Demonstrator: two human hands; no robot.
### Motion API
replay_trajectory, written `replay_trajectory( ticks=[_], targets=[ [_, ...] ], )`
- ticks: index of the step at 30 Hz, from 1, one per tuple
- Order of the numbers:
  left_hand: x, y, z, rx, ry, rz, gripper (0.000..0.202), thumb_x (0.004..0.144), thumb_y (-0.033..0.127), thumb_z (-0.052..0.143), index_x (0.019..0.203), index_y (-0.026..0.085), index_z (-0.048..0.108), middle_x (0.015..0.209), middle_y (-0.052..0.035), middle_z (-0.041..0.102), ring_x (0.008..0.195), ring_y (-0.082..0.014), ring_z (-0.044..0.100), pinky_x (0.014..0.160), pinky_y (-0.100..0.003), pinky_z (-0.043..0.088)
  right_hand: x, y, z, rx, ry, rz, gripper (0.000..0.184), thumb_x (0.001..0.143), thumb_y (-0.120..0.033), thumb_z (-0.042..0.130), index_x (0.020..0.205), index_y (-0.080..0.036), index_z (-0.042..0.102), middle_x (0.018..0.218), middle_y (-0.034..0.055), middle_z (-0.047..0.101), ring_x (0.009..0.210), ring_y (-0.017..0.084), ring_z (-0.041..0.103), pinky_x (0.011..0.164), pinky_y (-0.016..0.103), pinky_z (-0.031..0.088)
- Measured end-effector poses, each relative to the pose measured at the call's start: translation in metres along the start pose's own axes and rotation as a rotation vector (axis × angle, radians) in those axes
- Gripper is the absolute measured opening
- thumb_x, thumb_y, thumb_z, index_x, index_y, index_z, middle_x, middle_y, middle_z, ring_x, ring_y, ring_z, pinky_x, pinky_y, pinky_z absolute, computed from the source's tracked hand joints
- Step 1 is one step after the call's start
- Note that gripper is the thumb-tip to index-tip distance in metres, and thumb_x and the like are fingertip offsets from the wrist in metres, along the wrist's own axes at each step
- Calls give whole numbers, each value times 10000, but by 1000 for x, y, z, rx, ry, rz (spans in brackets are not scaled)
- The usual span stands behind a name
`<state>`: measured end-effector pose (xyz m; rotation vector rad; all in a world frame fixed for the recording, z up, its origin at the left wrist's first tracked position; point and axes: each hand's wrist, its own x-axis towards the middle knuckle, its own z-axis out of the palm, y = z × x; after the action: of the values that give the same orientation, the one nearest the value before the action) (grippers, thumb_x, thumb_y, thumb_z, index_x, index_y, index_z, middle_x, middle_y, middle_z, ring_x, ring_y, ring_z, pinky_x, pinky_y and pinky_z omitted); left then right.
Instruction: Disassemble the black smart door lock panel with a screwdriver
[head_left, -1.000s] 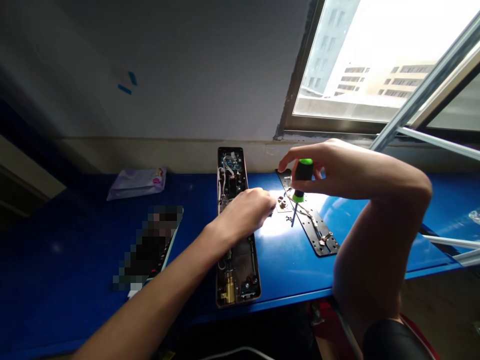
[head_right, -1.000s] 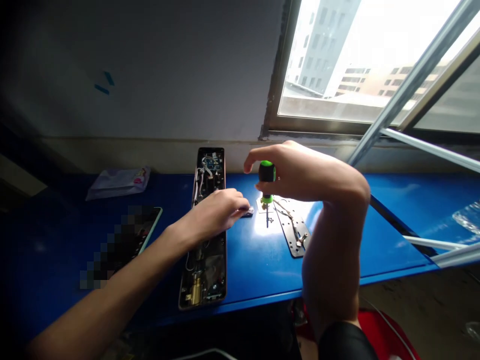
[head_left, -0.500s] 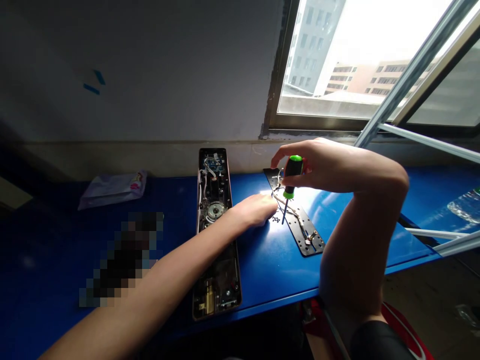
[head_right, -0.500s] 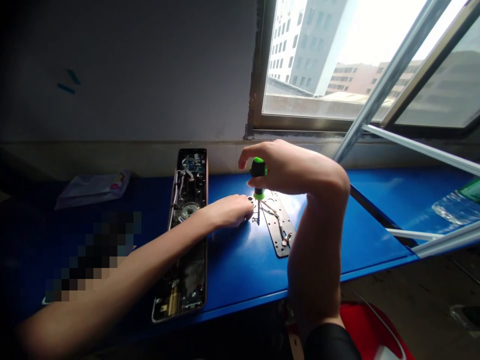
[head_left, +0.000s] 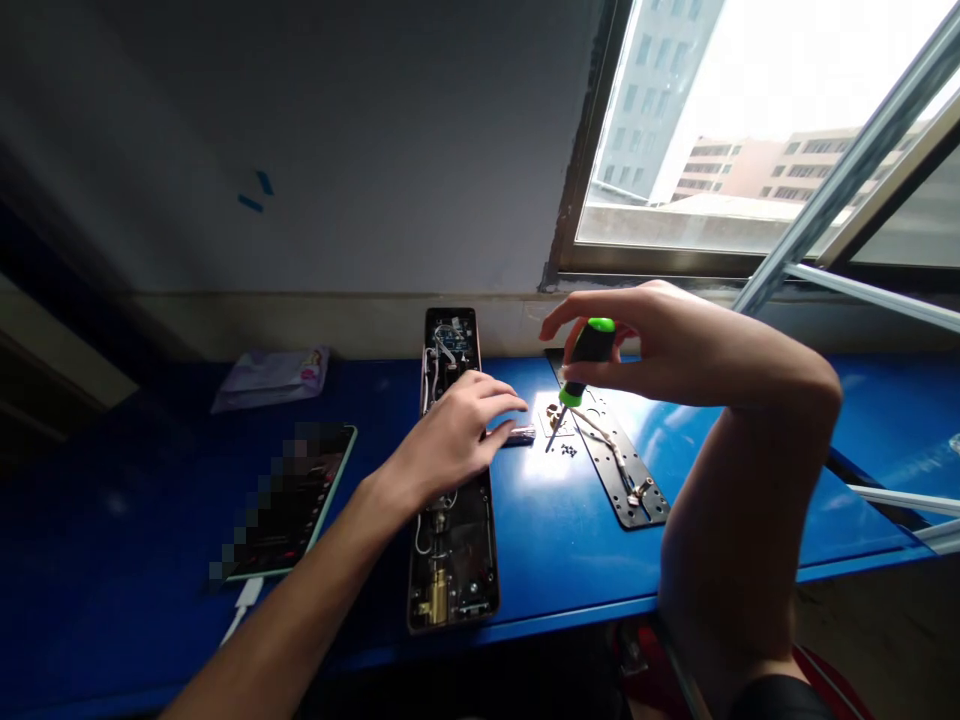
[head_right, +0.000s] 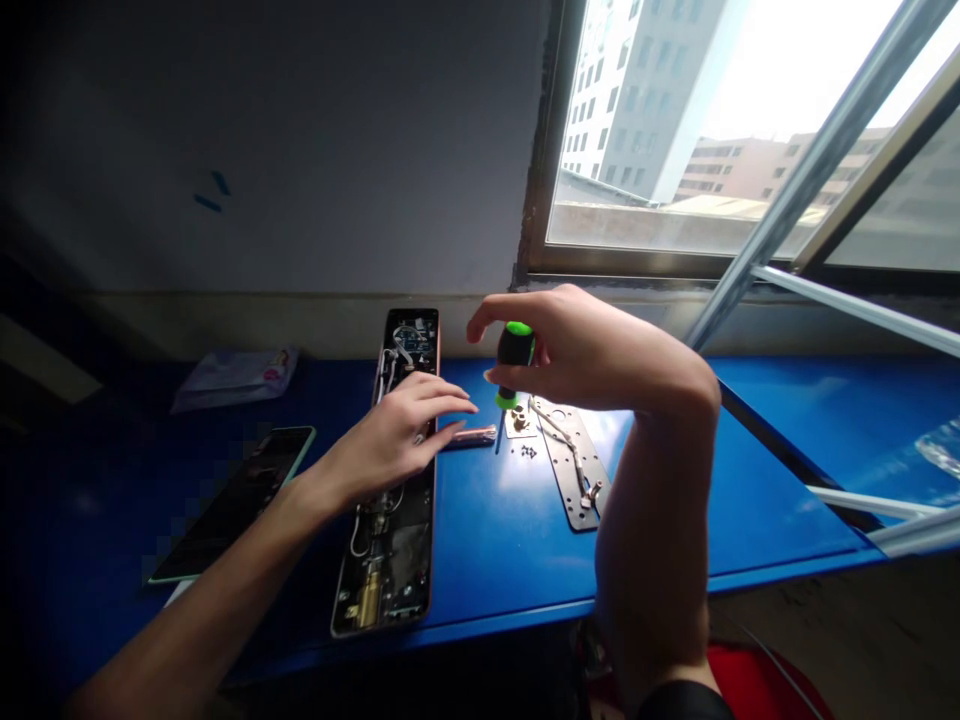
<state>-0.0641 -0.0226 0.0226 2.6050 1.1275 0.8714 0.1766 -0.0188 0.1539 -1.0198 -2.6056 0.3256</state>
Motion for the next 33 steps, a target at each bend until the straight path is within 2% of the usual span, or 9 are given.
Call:
replay_trajectory(
  ticks=[3, 5, 10, 18, 22, 26, 28, 30, 33],
  targets=[
    [-43, -3, -4, -4, 377, -223, 232, 1014, 252, 560, 1115, 207, 765, 1225, -87, 739, 1243, -262, 621, 1128, -478, 493, 7, -16, 4, 68, 75, -148, 336, 938, -370, 700, 1224, -193, 702, 962, 36, 789, 763, 151, 732, 571, 243, 550],
    [-69, -4, 0, -50, 460, -365, 258, 1025, 285, 516, 1099, 205, 751, 1249, -91, 721, 1244, -264, 632, 1144, -487, 482, 15, -26, 11, 100, 123, -228, 309, 942, -330, 707, 1206, -171, 699, 974, 37, 786, 792, 144, 732, 629, 243, 560],
    [-109, 1, 16, -200, 427, -562, 387, 1042, 316, 379, 1232, 239, 707, 1508, -93, 546, 1419, -286, 522, 1214, -522, 422, 38, -47, 36, 48, 208, -380, 247, 942, -241, 704, 1173, -155, 683, 969, 10, 774, 796, 112, 704, 724, 250, 528],
    [-121, -1, 27, -266, 375, -579, 394, 1042, 317, 388, 1275, 248, 697, 1584, -92, 463, 1468, -307, 478, 1244, -552, 385, 55, -59, 64, 15, 150, -433, 322, 976, -232, 684, 1290, -176, 639, 1054, 21, 777, 832, 114, 699, 745, 241, 511],
    [-124, 0, 28, -256, 356, -552, 392, 1051, 306, 397, 1321, 238, 673, 1595, -106, 445, 1416, -300, 533, 1221, -519, 426, 56, -67, 74, 34, 171, -453, 412, 948, -109, 602, 1354, -183, 602, 1152, 49, 757, 892, 124, 684, 773, 251, 508],
    [-124, -1, 29, -217, 360, -501, 367, 1038, 311, 456, 1324, 220, 666, 1585, -117, 462, 1400, -305, 542, 1212, -501, 439, 55, -75, 76, 33, 133, -465, 458, 873, -37, 556, 1308, -156, 636, 1112, 63, 730, 891, 137, 650, 778, 267, 489],
    [-123, -1, 29, -206, 367, -485, 352, 1030, 319, 474, 1293, 201, 677, 1569, -129, 478, 1403, -307, 537, 1209, -493, 442, 55, -77, 76, -14, 129, -455, 345, 909, -71, 568, 1230, -138, 676, 1020, 56, 711, 834, 133, 621, 747, 267, 465],
    [-122, -2, 27, -206, 360, -483, 339, 1024, 331, 489, 1260, 190, 688, 1539, -140, 499, 1405, -309, 534, 1210, -490, 439, 56, -78, 75, -73, 142, -420, 190, 1000, -202, 590, 1137, -145, 708, 902, 29, 673, 739, 116, 571, 688, 261, 423],
    [-122, -2, 25, -222, 332, -500, 347, 1017, 353, 508, 1263, 198, 697, 1484, -142, 529, 1395, -312, 544, 1207, -496, 438, 60, -77, 76, -128, 166, -366, 308, 1054, -424, 575, 1020, -158, 726, 796, 2, 619, 663, 99, 512, 626, 258, 357]
  ],
)
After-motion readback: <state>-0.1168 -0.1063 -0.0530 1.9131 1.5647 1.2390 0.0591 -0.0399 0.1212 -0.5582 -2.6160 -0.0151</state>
